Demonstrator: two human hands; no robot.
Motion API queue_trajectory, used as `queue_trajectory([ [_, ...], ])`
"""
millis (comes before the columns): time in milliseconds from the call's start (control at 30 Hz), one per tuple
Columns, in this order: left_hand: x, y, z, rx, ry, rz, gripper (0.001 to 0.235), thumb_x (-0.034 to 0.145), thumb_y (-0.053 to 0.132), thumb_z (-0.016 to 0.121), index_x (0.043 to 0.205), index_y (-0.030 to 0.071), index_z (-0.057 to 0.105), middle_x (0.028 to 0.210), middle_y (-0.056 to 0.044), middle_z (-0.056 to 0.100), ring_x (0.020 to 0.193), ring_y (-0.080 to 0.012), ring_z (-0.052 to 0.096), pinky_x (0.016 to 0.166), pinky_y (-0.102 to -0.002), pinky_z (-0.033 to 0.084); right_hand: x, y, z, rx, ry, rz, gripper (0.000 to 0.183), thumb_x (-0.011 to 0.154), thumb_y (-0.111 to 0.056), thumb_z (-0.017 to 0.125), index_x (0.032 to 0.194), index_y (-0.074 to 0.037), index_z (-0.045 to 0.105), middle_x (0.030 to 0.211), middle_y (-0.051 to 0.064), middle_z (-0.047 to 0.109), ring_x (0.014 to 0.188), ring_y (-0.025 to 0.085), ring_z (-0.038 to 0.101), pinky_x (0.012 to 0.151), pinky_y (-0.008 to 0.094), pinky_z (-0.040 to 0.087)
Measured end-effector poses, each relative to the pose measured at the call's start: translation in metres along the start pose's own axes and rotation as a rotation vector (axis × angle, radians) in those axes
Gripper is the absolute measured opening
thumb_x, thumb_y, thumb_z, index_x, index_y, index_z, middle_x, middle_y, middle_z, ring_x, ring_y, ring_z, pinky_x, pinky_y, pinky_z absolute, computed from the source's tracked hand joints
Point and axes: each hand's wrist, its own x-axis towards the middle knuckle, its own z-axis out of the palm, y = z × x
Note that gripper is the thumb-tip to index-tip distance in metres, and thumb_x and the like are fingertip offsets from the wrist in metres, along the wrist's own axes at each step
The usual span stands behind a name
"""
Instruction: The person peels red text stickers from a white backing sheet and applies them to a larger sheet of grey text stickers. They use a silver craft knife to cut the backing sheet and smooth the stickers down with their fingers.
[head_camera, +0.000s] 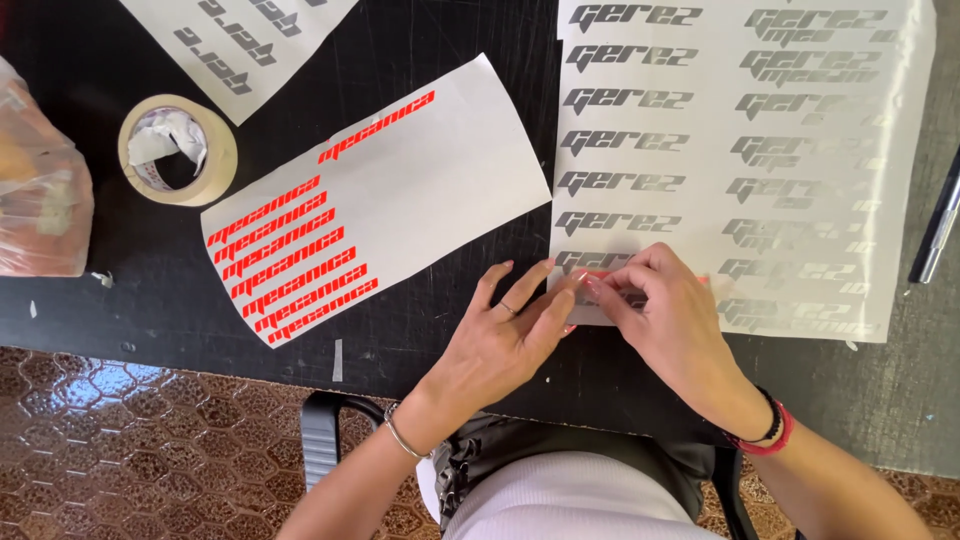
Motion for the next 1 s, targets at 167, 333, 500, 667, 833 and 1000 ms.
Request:
queue_trajectory([
  [167, -0.011, -0.013, 0.012, 0.003, -0.031, 0.016, 0.022, 0.107, 0.017, 0.058, 0.117, 0.0, 0.066, 0.097, -0.014, 0.079, 0.125, -0.0287, 0.069, 0.109, -0.052, 0.051, 0.0, 0.0, 0.001, -0.011, 0.002, 0.008, 0.04, 0.1, -0.046, 0.07, 0.09, -0.009, 0.079, 0.093, 0.003, 0.061, 0.093, 0.023, 0.074, 0.087, 0.037, 0.059],
  [333, -0.009, -0.012, 0.009, -0.012, -0.06, -0.022, 0.024, 0.107, 0.016, 0.056, 0.117, -0.004, 0.065, 0.093, -0.016, 0.08, 0.127, -0.026, 0.069, 0.113, -0.052, 0.048, 0.002, 0.005, 0.004, -0.019, -0.013, 0.014, 0.036, 0.1, -0.044, 0.071, 0.091, -0.009, 0.078, 0.094, 0.002, 0.059, 0.095, 0.023, 0.074, 0.088, 0.037, 0.059],
  [500, -0.005, -0.009, 0.008, -0.007, -0.047, -0.045, 0.022, 0.106, 0.014, 0.057, 0.117, -0.004, 0.064, 0.106, -0.014, 0.081, 0.128, -0.0258, 0.068, 0.113, -0.051, 0.048, -0.001, 0.006, 0.003, -0.012, -0.002, 0.017, 0.035, 0.099, -0.043, 0.073, 0.088, -0.009, 0.076, 0.094, 0.003, 0.06, 0.093, 0.025, 0.074, 0.087, 0.037, 0.058],
  [667, -0.009, -0.01, 0.011, 0.017, -0.073, -0.039, 0.025, 0.106, 0.015, 0.057, 0.123, -0.003, 0.063, 0.11, -0.011, 0.081, 0.127, -0.0249, 0.068, 0.114, -0.051, 0.048, 0.0, 0.029, 0.006, 0.022, -0.011, 0.033, 0.029, 0.095, -0.036, 0.074, 0.087, -0.008, 0.075, 0.096, 0.003, 0.058, 0.086, 0.023, 0.069, 0.083, 0.038, 0.057],
  [833, -0.001, -0.012, 0.004, -0.029, -0.075, -0.048, 0.03, 0.107, 0.017, 0.057, 0.13, 0.0, 0.062, 0.111, -0.008, 0.081, 0.129, -0.0244, 0.067, 0.115, -0.051, 0.048, 0.0, 0.037, 0.01, 0.063, 0.01, 0.014, 0.025, 0.095, -0.032, 0.075, 0.086, -0.009, 0.073, 0.098, 0.002, 0.058, 0.085, 0.019, 0.066, 0.083, 0.035, 0.056],
  [1000, 0.001, -0.01, 0.0, -0.085, -0.083, -0.039, 0.044, 0.108, 0.027, 0.056, 0.145, 0.004, 0.055, 0.111, -0.006, 0.081, 0.133, -0.0255, 0.063, 0.117, -0.055, 0.046, 0.001, 0.041, 0.014, 0.086, 0.03, -0.011, 0.024, 0.094, -0.032, 0.076, 0.088, -0.009, 0.074, 0.102, 0.003, 0.058, 0.086, 0.022, 0.067, 0.083, 0.036, 0.056],
])
